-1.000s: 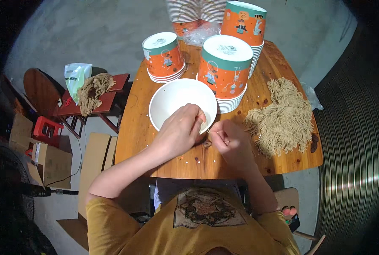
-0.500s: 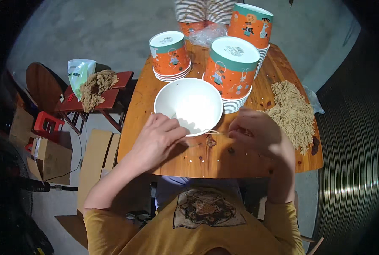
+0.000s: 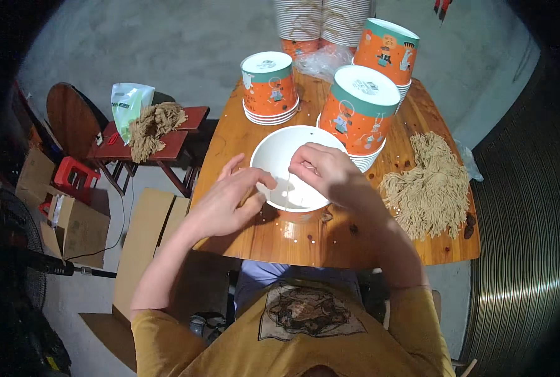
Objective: Tying a knot in a string while preparing printed paper buckets for packaging at a workbench.
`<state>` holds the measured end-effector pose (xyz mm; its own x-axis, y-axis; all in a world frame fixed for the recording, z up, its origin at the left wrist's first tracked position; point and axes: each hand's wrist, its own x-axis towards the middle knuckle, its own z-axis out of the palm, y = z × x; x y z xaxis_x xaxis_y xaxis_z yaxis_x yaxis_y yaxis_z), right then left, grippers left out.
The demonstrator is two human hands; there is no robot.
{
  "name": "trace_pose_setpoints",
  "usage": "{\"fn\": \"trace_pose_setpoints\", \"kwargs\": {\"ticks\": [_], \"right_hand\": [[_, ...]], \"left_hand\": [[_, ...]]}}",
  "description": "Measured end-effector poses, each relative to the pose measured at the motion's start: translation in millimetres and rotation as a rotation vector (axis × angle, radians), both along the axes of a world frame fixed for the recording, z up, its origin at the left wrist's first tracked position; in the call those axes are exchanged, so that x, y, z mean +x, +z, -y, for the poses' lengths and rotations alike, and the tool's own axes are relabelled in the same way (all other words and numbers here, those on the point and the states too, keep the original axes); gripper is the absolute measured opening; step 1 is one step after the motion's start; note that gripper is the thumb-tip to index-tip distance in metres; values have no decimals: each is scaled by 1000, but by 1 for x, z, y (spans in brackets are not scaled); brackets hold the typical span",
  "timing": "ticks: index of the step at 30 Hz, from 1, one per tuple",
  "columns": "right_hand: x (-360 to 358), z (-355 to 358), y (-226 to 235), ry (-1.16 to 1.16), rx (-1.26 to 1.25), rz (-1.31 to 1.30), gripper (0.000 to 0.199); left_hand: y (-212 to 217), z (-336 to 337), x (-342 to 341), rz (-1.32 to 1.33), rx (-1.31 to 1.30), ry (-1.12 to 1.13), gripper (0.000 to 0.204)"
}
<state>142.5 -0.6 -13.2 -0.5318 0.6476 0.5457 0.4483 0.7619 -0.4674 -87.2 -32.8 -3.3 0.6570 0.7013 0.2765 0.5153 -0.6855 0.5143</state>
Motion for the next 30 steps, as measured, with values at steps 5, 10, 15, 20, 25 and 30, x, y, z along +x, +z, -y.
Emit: {"fn": "trace_pose_setpoints", "kwargs": {"ticks": [5, 10, 15, 20, 25, 30], "right_hand": [[-6, -2, -7, 2, 62, -79, 11], [-8, 2, -7, -83, 91, -71, 12], [-5, 2, -2, -366, 98, 49, 10], [-1, -1, -10, -345, 100, 74, 12], [-3, -7, -16, -273, 170, 30, 10], [-5, -4, -8, -306, -10, 92, 11]], "left_hand": [[2, 1, 33, 20, -68, 295, 25], [-12, -3, 41, 61, 31, 339, 25], [-11, -1, 32, -18, 71, 219, 16], [-6, -7, 14, 26, 0, 69, 11], [-9, 3, 20, 64, 254, 4, 21], [-12, 1, 24, -4, 350, -48, 17]]}}
